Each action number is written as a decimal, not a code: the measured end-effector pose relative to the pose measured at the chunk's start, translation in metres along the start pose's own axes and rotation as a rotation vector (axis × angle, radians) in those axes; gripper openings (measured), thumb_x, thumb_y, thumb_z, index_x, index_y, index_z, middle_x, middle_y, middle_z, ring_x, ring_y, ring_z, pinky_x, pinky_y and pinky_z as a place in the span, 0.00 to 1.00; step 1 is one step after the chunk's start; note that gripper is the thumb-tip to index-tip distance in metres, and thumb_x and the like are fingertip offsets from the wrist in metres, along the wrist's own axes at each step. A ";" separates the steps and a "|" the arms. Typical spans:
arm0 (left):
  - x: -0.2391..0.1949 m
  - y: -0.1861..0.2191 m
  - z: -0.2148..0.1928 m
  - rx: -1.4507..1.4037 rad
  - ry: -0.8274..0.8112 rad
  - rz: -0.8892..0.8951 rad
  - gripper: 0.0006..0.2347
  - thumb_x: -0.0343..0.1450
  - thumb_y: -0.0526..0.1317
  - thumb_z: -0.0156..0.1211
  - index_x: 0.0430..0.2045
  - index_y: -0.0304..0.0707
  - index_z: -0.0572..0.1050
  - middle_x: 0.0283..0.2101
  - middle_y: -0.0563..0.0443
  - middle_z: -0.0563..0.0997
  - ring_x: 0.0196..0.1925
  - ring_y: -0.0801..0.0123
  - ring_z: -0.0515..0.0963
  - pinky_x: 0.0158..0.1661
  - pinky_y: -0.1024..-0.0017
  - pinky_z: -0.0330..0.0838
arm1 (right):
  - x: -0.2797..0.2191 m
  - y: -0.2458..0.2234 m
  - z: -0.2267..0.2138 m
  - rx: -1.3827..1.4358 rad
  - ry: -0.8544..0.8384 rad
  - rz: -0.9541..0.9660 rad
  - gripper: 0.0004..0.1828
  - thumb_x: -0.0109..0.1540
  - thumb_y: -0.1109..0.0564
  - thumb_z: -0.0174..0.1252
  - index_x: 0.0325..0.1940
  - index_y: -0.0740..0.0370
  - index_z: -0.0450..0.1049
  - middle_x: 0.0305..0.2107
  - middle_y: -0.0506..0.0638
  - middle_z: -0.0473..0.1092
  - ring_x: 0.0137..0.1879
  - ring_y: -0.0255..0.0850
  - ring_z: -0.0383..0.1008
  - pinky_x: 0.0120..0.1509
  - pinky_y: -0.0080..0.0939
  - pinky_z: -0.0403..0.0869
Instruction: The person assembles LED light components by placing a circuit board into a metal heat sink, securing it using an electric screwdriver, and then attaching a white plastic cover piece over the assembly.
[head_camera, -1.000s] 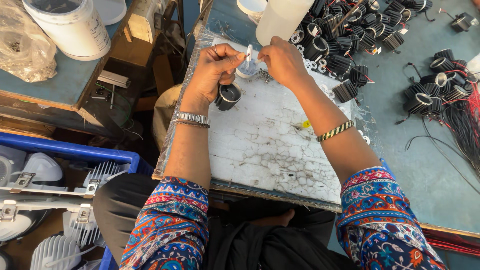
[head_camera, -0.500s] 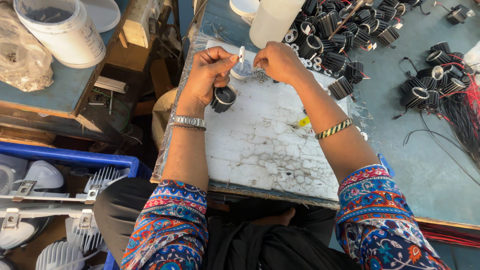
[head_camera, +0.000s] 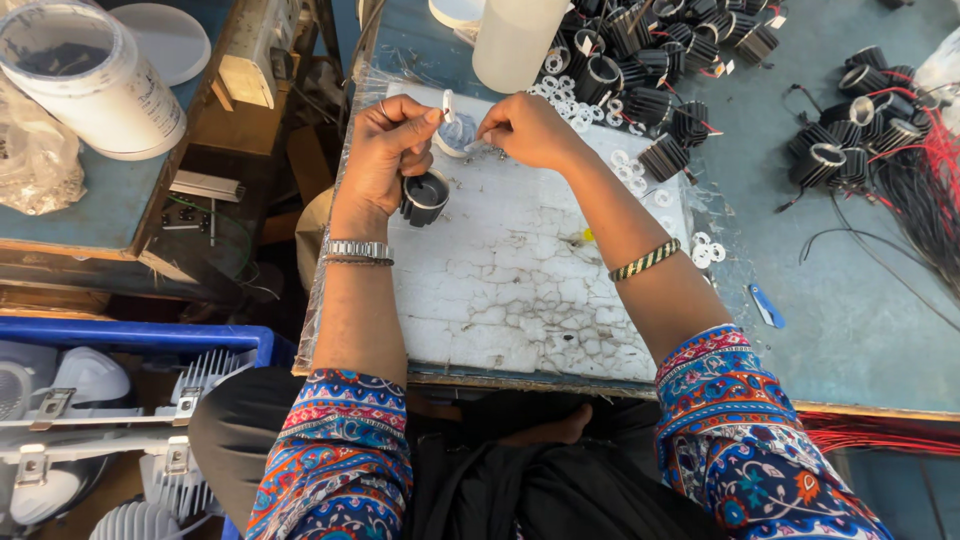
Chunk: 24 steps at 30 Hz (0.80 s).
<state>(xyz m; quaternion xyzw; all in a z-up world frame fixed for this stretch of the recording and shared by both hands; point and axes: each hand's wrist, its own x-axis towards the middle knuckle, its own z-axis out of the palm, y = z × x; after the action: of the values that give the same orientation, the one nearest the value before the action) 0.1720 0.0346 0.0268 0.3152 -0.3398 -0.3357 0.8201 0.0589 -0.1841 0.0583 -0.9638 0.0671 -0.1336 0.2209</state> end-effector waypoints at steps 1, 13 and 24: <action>0.000 0.000 -0.001 -0.002 0.000 0.007 0.04 0.72 0.33 0.68 0.28 0.32 0.80 0.20 0.58 0.71 0.16 0.82 0.57 0.19 0.80 0.49 | -0.001 0.001 0.003 0.037 -0.008 0.057 0.07 0.60 0.59 0.63 0.42 0.59 0.83 0.26 0.49 0.77 0.29 0.38 0.75 0.35 0.40 0.72; 0.007 -0.012 -0.016 -0.216 0.166 -0.029 0.06 0.70 0.35 0.67 0.32 0.30 0.79 0.19 0.60 0.68 0.15 0.81 0.56 0.19 0.79 0.49 | -0.016 0.020 0.055 0.880 0.408 0.217 0.08 0.65 0.57 0.64 0.44 0.64 0.80 0.30 0.47 0.78 0.30 0.30 0.74 0.30 0.28 0.65; 0.012 -0.042 -0.003 -0.313 0.187 -0.240 0.07 0.71 0.36 0.65 0.35 0.30 0.77 0.20 0.61 0.66 0.15 0.82 0.53 0.18 0.80 0.49 | -0.030 0.004 0.038 1.277 0.492 0.180 0.13 0.63 0.60 0.65 0.52 0.64 0.78 0.40 0.51 0.79 0.38 0.33 0.76 0.34 0.29 0.66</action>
<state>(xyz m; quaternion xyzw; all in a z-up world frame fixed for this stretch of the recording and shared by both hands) 0.1667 0.0026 -0.0018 0.2521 -0.1662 -0.4488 0.8411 0.0410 -0.1668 0.0167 -0.5773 0.1033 -0.3431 0.7337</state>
